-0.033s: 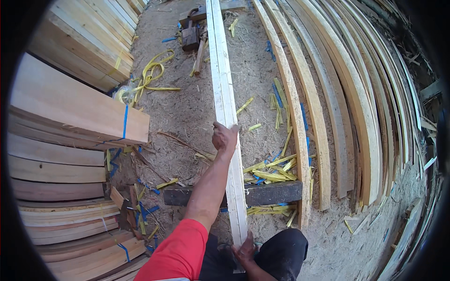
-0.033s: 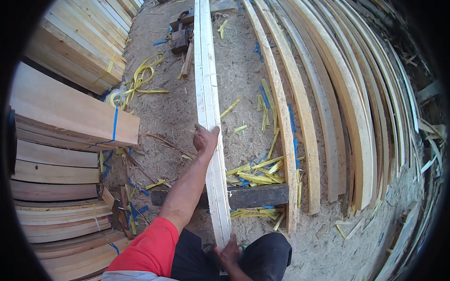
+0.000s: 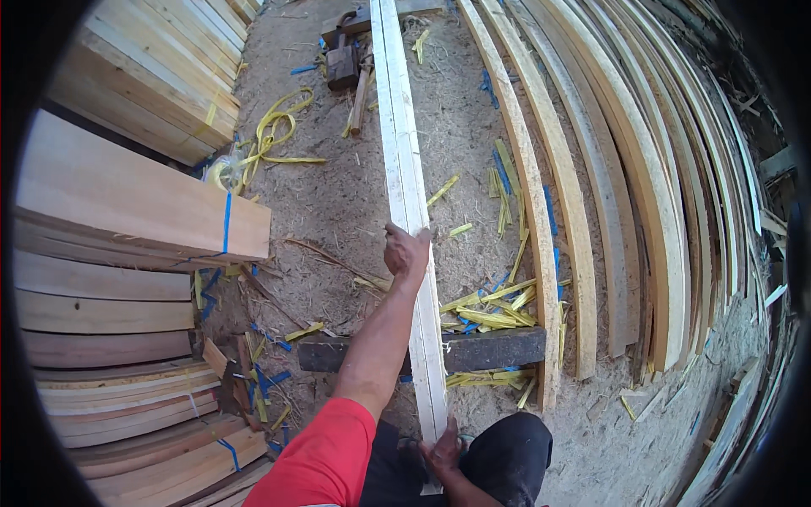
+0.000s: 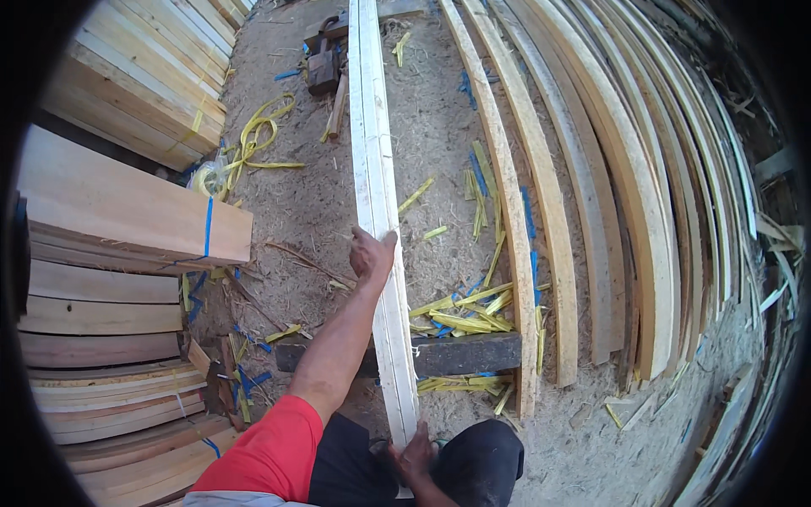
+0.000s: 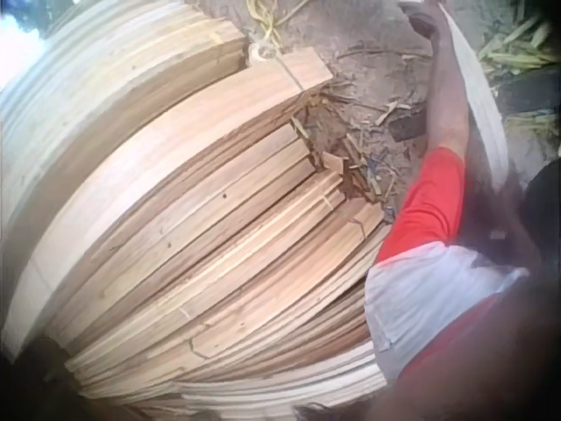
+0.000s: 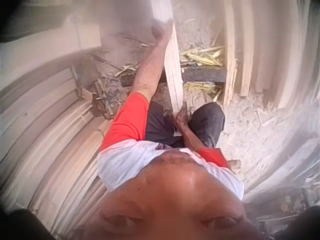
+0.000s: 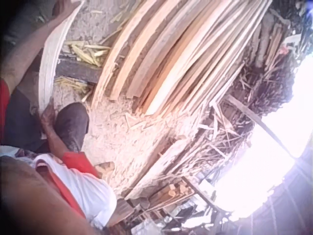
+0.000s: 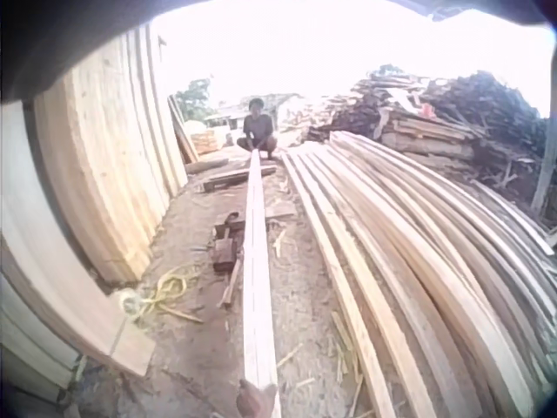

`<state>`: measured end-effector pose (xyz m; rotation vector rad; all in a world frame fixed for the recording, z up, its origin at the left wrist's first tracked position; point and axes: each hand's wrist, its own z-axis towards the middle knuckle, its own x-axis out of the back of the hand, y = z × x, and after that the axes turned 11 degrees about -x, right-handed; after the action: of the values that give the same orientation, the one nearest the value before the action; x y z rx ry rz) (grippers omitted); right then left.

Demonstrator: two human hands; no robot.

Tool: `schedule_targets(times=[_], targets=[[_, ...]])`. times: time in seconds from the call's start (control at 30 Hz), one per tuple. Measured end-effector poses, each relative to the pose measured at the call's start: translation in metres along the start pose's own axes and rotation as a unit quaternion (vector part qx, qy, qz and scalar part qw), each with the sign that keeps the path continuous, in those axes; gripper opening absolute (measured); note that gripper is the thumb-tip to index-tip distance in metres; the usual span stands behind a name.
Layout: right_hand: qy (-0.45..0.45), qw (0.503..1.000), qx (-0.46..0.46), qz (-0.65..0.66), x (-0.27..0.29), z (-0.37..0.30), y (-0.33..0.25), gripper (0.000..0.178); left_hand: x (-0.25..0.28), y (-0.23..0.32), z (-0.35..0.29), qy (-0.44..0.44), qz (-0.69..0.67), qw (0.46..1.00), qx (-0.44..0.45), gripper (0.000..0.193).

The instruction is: The person sorts through a stack of wooden planks, selecting specific pieces and inspecting them. They sit on the ground and handle the planks one by one, checking their condition and length before placing them in a separate pile.

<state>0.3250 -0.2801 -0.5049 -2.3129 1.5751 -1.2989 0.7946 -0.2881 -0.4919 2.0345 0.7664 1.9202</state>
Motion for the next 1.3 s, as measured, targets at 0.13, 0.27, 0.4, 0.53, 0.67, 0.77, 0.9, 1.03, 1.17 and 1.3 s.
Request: schedule_targets(times=[0.13,0.27,0.4,0.53,0.67,0.77,0.9,1.03,1.17,1.3], targets=[[-0.154,0.981,-0.117,-0.012,0.032,0.018,-0.027,0.089,-0.011,-0.009,0.006,0.022,-0.005,1.000,-0.008,0.073],[-0.209,0.963,-0.160,-0.065,0.100,0.108,-0.073,0.068,-0.021,-0.022,0.010,0.048,-0.016,0.999,-0.010,0.079],[-0.096,0.993,-0.074,-0.008,0.192,0.279,-0.238,0.070,-0.020,-0.018,0.013,0.043,-0.037,0.998,-0.014,0.082],[0.011,0.995,0.102,-0.006,0.211,0.424,-0.428,0.070,-0.018,-0.018,0.015,0.012,-0.019,1.000,-0.009,0.089],[0.026,0.995,0.079,-0.062,0.202,0.529,-0.592,0.098,-0.013,-0.016,0.020,-0.040,-0.018,0.999,-0.014,0.095],[0.118,0.985,0.075,-0.096,0.177,0.598,-0.663,0.114,0.000,-0.016,0.019,-0.061,-0.023,0.998,-0.026,0.094],[0.184,0.970,0.137,-0.083,0.143,0.623,-0.658,0.099,0.018,0.001,0.048,-0.272,-0.073,0.940,0.193,0.093],[0.202,0.966,0.140,-0.073,0.151,0.637,-0.668,0.096,0.054,0.017,0.218,-0.204,-0.289,0.871,0.340,0.081],[0.188,0.971,0.115,-0.093,0.156,0.635,-0.675,0.095,0.048,0.062,0.532,-0.065,-0.406,0.898,0.156,0.095],[0.159,0.978,0.120,-0.064,0.165,0.631,-0.680,0.100,0.016,0.149,0.791,-0.121,-0.283,0.951,0.021,0.109]])
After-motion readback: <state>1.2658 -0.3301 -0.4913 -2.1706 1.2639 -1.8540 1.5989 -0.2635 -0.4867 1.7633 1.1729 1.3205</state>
